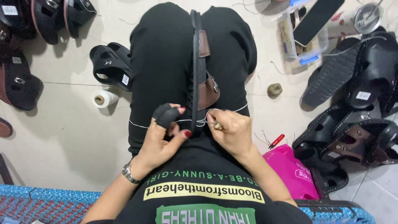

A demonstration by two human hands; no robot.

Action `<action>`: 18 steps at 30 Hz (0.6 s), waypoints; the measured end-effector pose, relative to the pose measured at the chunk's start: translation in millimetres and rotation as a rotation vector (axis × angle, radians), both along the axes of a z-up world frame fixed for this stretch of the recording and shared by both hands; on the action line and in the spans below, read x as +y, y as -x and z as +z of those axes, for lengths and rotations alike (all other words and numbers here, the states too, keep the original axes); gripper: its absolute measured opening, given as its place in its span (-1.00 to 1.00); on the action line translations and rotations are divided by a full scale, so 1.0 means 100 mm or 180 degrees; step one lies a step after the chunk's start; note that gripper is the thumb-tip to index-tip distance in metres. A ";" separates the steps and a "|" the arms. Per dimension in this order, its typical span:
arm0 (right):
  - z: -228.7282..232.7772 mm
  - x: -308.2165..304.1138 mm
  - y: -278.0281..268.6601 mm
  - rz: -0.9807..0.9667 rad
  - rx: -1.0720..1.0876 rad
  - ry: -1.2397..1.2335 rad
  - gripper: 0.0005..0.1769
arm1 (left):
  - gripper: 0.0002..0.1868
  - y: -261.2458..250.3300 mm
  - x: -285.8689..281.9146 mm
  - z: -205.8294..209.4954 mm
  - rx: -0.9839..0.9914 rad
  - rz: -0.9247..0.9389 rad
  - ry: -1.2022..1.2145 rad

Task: Stitching the sole of a sandal using a needle and thread while sitting on the floor.

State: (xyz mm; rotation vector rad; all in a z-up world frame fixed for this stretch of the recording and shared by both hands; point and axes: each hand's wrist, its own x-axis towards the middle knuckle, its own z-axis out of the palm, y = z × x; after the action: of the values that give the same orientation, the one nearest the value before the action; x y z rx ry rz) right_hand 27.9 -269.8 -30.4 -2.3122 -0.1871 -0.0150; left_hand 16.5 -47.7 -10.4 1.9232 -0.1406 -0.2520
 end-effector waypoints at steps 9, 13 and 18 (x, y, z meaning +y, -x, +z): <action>-0.07 -0.24 -0.06 -0.0306 0.0020 -0.0434 -0.79 | -0.55 -0.06 0.02 0.04 -0.0096 0.0179 -0.0079; -0.20 -0.22 -0.03 -0.0034 -0.0410 -0.0025 -0.78 | -0.55 -0.05 -0.03 0.08 -0.0316 0.0147 -0.0206; 0.19 -0.26 0.01 0.0696 -0.0145 0.0768 -0.80 | -0.58 -0.02 0.00 0.07 -0.0178 0.0282 -0.0064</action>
State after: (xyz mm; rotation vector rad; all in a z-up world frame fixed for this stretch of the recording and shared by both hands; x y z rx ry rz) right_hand 26.6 -296.0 -11.2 -2.5194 -0.4875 0.0690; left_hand 18.3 -47.7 -3.6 1.9520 -0.0901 -0.1411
